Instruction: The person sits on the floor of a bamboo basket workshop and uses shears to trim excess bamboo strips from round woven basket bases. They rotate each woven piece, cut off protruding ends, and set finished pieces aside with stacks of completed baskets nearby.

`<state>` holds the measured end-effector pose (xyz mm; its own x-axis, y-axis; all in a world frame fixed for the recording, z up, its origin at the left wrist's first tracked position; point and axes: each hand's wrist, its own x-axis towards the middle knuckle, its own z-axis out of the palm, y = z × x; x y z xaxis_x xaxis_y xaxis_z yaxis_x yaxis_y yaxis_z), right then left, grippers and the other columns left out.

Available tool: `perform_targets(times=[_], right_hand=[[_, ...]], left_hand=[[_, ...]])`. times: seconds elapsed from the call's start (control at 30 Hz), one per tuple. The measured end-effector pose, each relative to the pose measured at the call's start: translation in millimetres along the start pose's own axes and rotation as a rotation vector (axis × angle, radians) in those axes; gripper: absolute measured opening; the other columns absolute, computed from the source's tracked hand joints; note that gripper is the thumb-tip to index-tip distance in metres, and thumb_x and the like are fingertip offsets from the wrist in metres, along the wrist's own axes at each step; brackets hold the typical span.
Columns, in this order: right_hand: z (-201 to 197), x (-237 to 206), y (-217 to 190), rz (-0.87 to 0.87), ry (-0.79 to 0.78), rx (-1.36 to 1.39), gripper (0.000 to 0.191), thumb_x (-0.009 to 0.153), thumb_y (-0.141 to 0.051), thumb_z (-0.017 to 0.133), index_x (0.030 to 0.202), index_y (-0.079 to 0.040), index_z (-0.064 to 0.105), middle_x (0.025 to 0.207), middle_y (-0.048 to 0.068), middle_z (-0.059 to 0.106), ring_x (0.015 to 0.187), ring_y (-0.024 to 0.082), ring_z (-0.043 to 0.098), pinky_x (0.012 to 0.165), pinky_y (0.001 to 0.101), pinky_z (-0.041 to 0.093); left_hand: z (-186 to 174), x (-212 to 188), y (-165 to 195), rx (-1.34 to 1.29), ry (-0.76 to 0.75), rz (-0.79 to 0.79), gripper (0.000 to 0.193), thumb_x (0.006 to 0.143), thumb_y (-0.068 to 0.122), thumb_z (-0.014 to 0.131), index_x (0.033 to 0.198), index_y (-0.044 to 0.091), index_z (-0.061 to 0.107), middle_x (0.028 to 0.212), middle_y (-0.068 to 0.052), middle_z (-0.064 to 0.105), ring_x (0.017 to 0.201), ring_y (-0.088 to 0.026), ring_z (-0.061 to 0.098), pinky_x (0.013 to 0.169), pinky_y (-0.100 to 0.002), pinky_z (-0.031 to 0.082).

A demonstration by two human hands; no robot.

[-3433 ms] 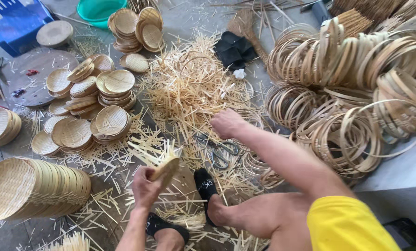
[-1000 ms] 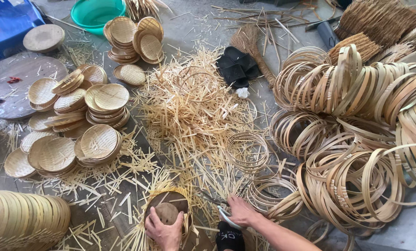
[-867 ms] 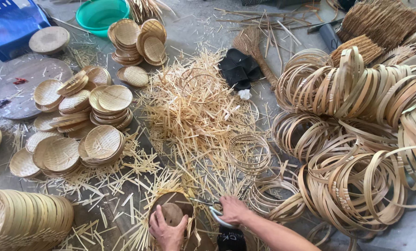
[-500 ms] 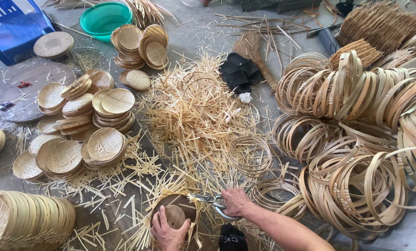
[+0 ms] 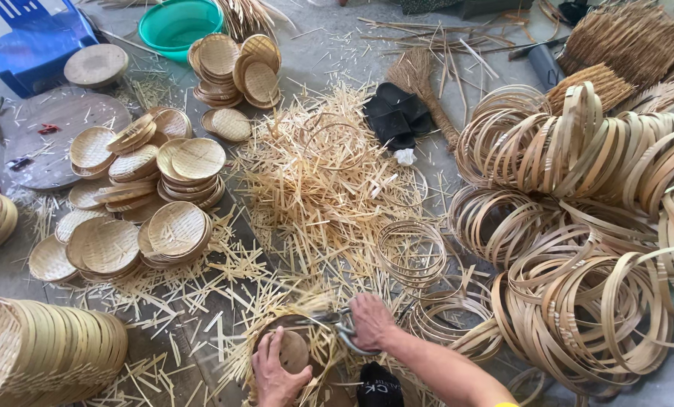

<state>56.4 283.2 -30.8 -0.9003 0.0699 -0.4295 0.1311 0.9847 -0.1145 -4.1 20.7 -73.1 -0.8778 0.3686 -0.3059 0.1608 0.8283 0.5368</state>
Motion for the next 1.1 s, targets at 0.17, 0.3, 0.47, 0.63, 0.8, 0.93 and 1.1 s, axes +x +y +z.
perform_targets(times=[0.17,0.3,0.47,0.63,0.8,0.93,1.1], right_hand=[[3,9,-2,-0.022,0.002,-0.072,0.024,0.098,-0.025,0.056,0.100,-0.001,0.059,0.095,0.013,0.056,0.085,0.023,0.053,0.073,0.0356,0.050],[9,8,17,-0.077,-0.046,-0.131,0.016,0.100,-0.017,0.051,0.102,-0.004,0.060,0.099,0.012,0.057,0.089,0.022,0.054,0.080,0.0342,0.051],[13,21,-2,-0.086,0.147,-0.019,0.040,0.085,-0.038,0.065,0.099,-0.001,0.062,0.086,0.013,0.055,0.079,0.026,0.054,0.072,0.0385,0.051],[15,26,16,-0.108,0.119,-0.049,0.023,0.081,-0.024,0.065,0.097,-0.007,0.064,0.092,0.013,0.064,0.089,0.026,0.064,0.079,0.0385,0.056],[17,26,14,-0.270,0.666,-0.091,0.054,0.059,-0.050,0.073,0.081,-0.001,0.066,0.076,0.018,0.063,0.072,0.031,0.063,0.064,0.0405,0.056],[25,39,-2,-0.196,0.376,-0.187,0.041,0.067,-0.035,0.065,0.093,-0.004,0.067,0.084,0.015,0.064,0.072,0.025,0.063,0.067,0.0380,0.057],[27,40,28,-0.205,0.059,-0.288,0.021,0.092,-0.021,0.057,0.102,-0.006,0.066,0.093,0.013,0.065,0.080,0.020,0.063,0.074,0.0345,0.057]], left_hand=[[-20,-3,4,0.105,-0.095,0.087,0.116,0.047,0.028,0.089,0.150,0.033,0.036,0.151,-0.002,0.035,0.134,-0.029,0.038,0.118,-0.046,0.037],[-16,-13,25,0.081,-0.073,-0.177,0.114,0.057,0.050,0.100,0.154,0.047,0.039,0.161,-0.013,0.018,0.139,-0.040,0.025,0.110,-0.057,0.034],[-12,-21,34,0.010,0.005,-0.064,0.094,0.057,0.037,0.091,0.142,0.047,0.051,0.153,-0.010,0.030,0.136,-0.040,0.035,0.110,-0.053,0.042],[-28,-14,19,0.053,-0.067,0.136,0.092,0.053,0.033,0.092,0.138,0.043,0.058,0.152,-0.011,0.033,0.135,-0.040,0.035,0.113,-0.052,0.038],[-38,-13,20,0.117,-0.174,0.184,0.090,0.058,0.033,0.092,0.140,0.040,0.057,0.152,-0.014,0.030,0.136,-0.041,0.032,0.116,-0.051,0.034],[-53,-10,21,0.143,-0.239,0.249,0.092,0.057,0.034,0.093,0.141,0.042,0.057,0.154,-0.012,0.027,0.139,-0.040,0.029,0.118,-0.052,0.031],[-45,-11,32,0.292,-0.242,0.110,0.106,0.061,0.037,0.095,0.152,0.035,0.041,0.162,-0.017,0.013,0.143,-0.045,0.017,0.114,-0.062,0.026]])
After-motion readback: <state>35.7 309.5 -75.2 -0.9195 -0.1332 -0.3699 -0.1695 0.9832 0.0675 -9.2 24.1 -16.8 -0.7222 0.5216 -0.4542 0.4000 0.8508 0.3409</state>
